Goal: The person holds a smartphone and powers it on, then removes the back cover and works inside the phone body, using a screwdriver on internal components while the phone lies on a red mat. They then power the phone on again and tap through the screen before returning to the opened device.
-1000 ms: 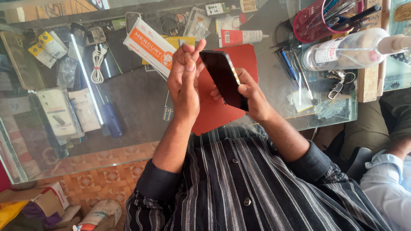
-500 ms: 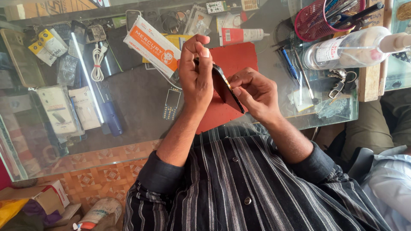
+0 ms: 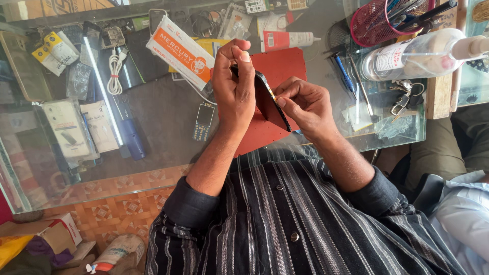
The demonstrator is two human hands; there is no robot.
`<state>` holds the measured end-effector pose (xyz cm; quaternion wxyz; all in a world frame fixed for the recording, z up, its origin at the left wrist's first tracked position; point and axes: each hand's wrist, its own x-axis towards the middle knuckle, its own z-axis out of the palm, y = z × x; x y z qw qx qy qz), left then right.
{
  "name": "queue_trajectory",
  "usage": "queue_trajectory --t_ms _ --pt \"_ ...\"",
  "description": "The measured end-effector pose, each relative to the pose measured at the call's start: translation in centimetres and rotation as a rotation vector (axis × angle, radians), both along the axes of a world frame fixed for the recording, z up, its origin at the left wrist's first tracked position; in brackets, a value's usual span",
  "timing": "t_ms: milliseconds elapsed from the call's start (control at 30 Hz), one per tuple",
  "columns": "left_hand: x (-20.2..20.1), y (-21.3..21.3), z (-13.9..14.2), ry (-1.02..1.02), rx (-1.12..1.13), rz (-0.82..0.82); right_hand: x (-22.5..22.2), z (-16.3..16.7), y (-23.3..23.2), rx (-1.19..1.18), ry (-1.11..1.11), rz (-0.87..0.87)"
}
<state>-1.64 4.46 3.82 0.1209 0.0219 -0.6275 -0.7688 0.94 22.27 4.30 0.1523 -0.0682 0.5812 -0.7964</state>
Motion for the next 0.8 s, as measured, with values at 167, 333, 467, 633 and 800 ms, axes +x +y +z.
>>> queue_trajectory --t_ms 167,333,467,633,800 --pt "0.0 0.0 0.3 -0.004 0.000 0.000 0.0 -0.1 0.1 0.080 0.081 -0.010" --pt "-0.8 -0.1 -0.1 -0.029 -0.005 -0.003 -0.6 -0.6 0.4 -0.021 0.021 0.014" --pt "-1.2 -0.4 -0.3 -0.058 0.124 -0.028 -1.1 -1.1 0.6 -0.017 -0.006 0.008" --pt "-1.4 -0.9 -0.2 -0.097 0.102 -0.038 -1.7 -1.5 0.9 -0.046 -0.040 0.015" --pt "-1.6 -1.0 0.0 -0.094 0.108 -0.063 -2.0 -1.7 1.1 -0.070 -0.080 0.010"
